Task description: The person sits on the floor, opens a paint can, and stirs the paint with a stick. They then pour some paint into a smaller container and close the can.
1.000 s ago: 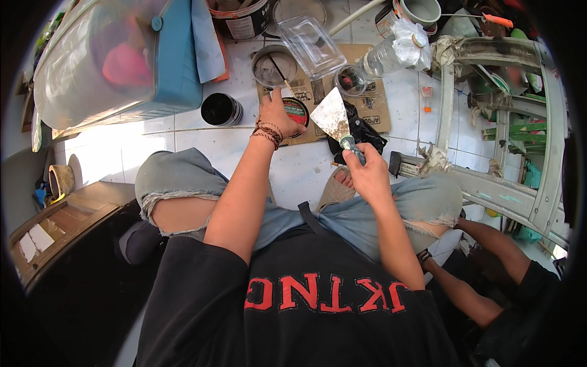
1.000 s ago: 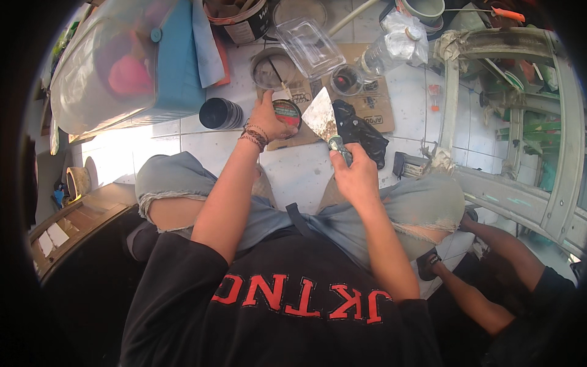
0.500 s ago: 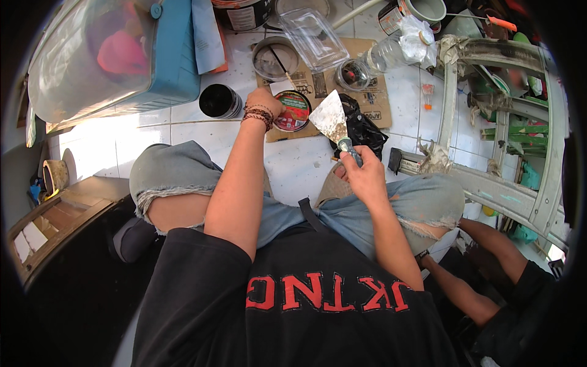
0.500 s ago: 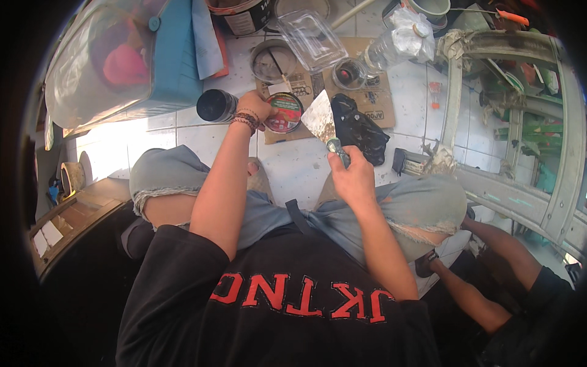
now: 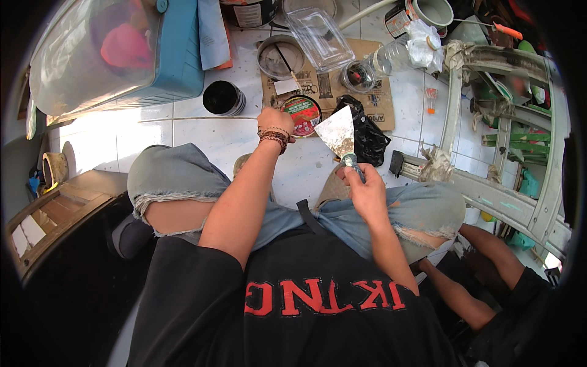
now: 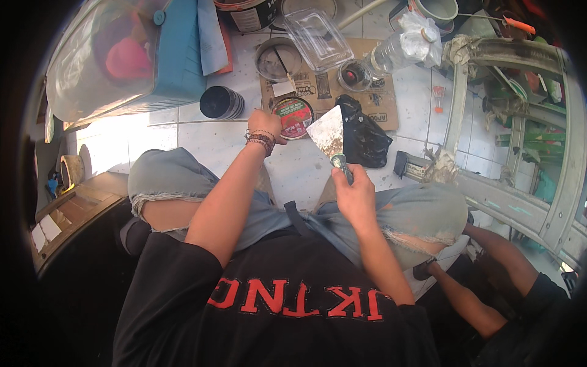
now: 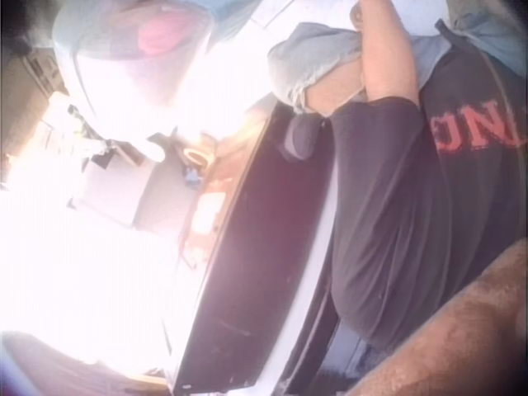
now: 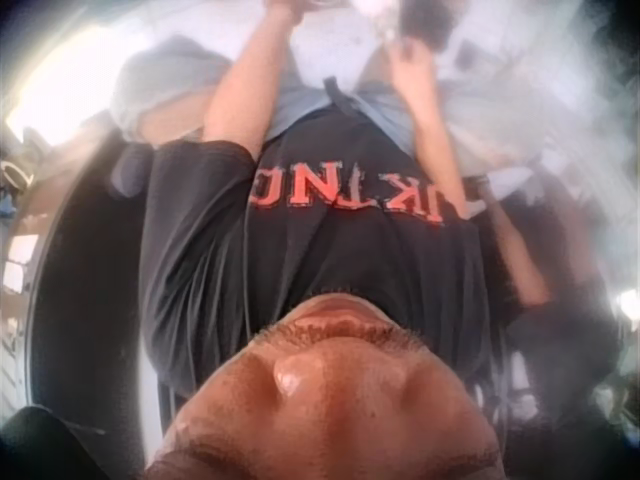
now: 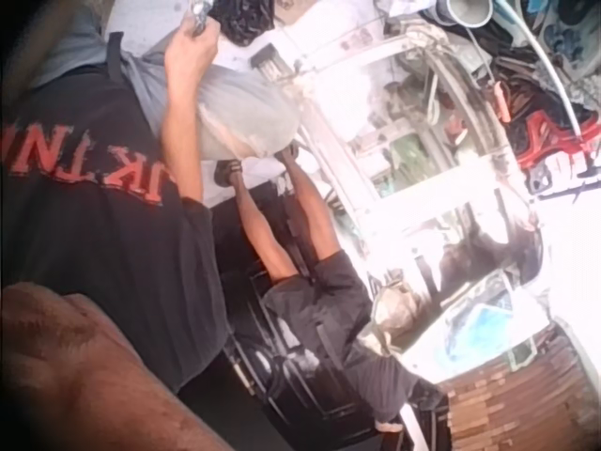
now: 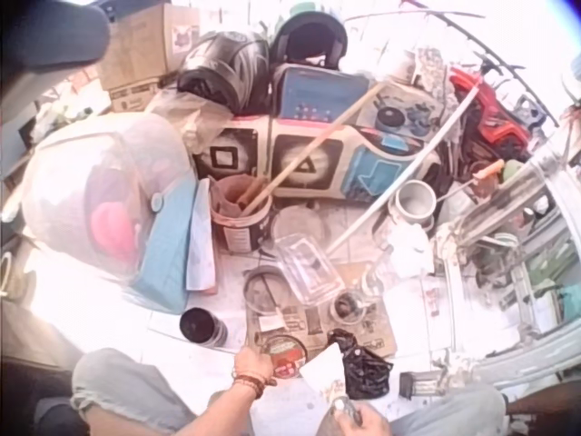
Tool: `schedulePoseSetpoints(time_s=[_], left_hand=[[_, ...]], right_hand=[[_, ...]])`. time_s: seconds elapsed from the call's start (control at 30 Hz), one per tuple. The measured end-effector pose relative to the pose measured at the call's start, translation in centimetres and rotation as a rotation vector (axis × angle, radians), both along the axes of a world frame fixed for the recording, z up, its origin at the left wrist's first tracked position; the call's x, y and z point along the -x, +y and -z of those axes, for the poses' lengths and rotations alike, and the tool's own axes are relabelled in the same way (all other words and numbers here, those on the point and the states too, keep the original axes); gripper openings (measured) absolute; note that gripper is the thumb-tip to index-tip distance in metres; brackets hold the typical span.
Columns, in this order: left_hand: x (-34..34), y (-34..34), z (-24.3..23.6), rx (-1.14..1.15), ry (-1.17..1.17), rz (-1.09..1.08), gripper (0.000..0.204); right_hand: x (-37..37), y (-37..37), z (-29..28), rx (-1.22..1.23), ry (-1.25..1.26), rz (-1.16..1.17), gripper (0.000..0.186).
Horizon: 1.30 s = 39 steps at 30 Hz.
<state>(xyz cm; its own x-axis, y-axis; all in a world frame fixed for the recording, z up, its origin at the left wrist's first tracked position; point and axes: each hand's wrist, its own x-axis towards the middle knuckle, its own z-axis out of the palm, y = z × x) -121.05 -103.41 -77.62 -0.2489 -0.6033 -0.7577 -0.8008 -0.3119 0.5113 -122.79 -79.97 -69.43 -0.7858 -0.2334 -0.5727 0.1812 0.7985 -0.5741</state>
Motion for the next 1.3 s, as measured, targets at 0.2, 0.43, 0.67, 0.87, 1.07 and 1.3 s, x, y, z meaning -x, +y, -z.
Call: schedulePoseSetpoints(time_s=[0.2, 0.43, 0.67, 0.87, 1.07, 1.3], left_hand=[[-0.9, -0.4, 4.0, 0.160, -0.102, 0.157, 0.032], [-0.1, -2.2, 4.2, 0.189, -0.070, 0.353, 0.026], [0.1, -3.3, 4.6, 0.152, -0.101, 0.396, 0.025], [0.7, -3.8, 4.2, 0.152, -0.141, 0.492, 0.027], [1.4, -3.4, 2.3, 0.276, -0.176, 0.603, 0.026], [1.4, -3.6, 3.8, 0.291, -0.169, 0.536, 0.029]], right_hand=[[-0.4, 0.2, 0.0, 0.027, 0.028, 0.048, 0.040], [-0.7, -0.7, 0.0, -0.032, 0.088, 0.016, 0.038], [0.1, 0.7, 2.0, -0.075, -0.014, -0.033, 0.042], [0.9, 1.9, 5.5, -0.177, 0.033, -0.185, 0.037], [1.5, -1.7, 3.0, -0.455, 0.003, -0.269, 0.054], [2.5, 0.9, 6.8, -0.350, -0.092, -0.242, 0.060]])
